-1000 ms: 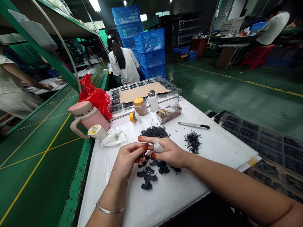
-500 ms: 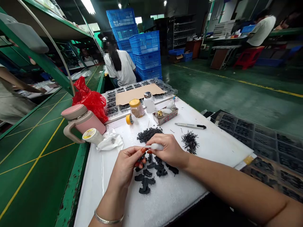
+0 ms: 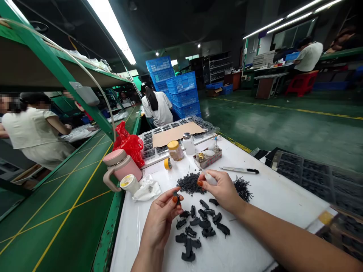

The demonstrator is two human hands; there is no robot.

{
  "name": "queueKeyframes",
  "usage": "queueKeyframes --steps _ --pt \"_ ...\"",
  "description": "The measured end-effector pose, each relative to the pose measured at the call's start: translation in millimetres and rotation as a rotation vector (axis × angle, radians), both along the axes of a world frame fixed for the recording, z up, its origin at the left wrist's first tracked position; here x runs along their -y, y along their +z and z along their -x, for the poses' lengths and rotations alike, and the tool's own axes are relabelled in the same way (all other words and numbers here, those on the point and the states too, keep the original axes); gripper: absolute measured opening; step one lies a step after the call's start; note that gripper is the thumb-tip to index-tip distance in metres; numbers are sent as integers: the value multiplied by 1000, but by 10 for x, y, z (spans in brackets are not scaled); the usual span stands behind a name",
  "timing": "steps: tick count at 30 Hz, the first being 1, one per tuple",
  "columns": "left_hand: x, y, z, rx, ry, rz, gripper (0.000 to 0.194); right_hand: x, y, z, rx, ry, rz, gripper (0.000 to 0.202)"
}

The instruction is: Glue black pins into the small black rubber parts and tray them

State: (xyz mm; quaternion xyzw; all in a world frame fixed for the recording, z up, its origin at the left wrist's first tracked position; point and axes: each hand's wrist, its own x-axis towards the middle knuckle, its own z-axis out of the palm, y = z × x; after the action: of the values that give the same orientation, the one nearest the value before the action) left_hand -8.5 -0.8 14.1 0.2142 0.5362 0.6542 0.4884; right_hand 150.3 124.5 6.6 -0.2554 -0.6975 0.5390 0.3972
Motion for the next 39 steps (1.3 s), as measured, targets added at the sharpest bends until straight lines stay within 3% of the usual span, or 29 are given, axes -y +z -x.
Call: queueKeyframes --steps 5,9,12,17,22,31,39 --pt "19 10 57 36 102 -53 38 60 170 4 5 102 68 15" --pt "29 11 91 85 84 -104 33 85 417 75 37 233 150 12" --pt "40 19 92 121 44 -157 27 76 489 185 14 294 183 10" --pt "47 21 92 111 44 -197 19 96 280 313 -73 267 233 14" --pt "27 13 85 114 48 -172 16 107 94 268 -14 215 156 13" --pt "20 4 46 100 -74 -80 33 125 105 212 -34 118 -203 5" --pt "-8 29 -15 84 -114 -106 26 128 67 206 -60 109 -437 6"
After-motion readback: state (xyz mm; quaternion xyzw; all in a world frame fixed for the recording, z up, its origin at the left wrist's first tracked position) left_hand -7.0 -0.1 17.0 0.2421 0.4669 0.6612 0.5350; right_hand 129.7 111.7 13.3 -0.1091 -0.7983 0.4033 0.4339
